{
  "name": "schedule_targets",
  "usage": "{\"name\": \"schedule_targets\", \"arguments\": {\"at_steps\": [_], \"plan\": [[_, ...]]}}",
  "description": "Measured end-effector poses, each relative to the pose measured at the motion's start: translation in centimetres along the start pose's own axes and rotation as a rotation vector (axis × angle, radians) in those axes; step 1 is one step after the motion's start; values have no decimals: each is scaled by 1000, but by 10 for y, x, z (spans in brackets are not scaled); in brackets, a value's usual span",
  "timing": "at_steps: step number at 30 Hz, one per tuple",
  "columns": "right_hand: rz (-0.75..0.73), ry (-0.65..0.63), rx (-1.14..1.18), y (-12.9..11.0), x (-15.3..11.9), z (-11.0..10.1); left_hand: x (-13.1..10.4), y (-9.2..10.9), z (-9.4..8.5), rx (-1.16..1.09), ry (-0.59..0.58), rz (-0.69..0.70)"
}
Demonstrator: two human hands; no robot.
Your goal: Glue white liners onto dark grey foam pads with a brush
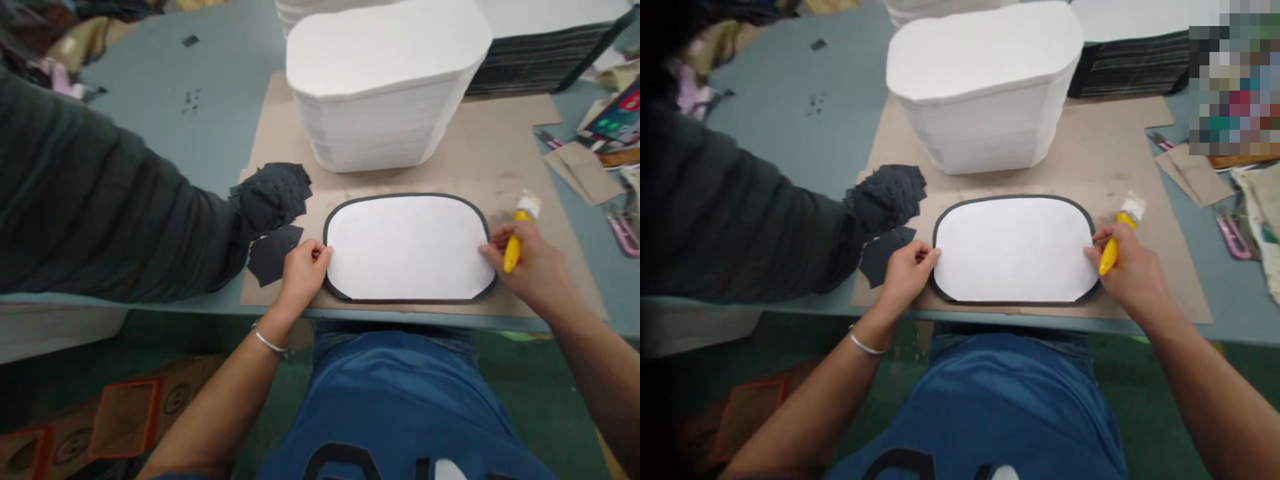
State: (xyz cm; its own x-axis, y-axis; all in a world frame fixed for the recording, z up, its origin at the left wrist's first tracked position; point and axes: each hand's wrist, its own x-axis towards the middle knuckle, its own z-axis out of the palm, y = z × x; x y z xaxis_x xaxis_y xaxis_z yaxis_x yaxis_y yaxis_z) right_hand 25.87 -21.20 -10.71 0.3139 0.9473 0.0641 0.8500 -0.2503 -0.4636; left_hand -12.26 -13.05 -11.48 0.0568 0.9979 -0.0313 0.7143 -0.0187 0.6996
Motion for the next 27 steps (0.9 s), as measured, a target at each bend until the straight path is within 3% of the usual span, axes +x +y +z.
{"name": "schedule_targets", "arguments": {"at_steps": [15, 20, 22, 24, 27], "plan": [[46, 2, -61, 7, 2, 3, -3, -3, 6, 18, 2, -7], [17, -2, -36, 16, 3, 10, 0, 2, -9, 96, -24, -41], [-12, 5, -30, 18, 3, 12, 3, 11, -16, 150, 15, -45], [-64, 15, -12, 18, 2, 14, 6, 27, -14, 249, 88, 57], [-135, 31, 26, 13, 1, 16, 10, 55, 9, 383, 82, 416]]}}
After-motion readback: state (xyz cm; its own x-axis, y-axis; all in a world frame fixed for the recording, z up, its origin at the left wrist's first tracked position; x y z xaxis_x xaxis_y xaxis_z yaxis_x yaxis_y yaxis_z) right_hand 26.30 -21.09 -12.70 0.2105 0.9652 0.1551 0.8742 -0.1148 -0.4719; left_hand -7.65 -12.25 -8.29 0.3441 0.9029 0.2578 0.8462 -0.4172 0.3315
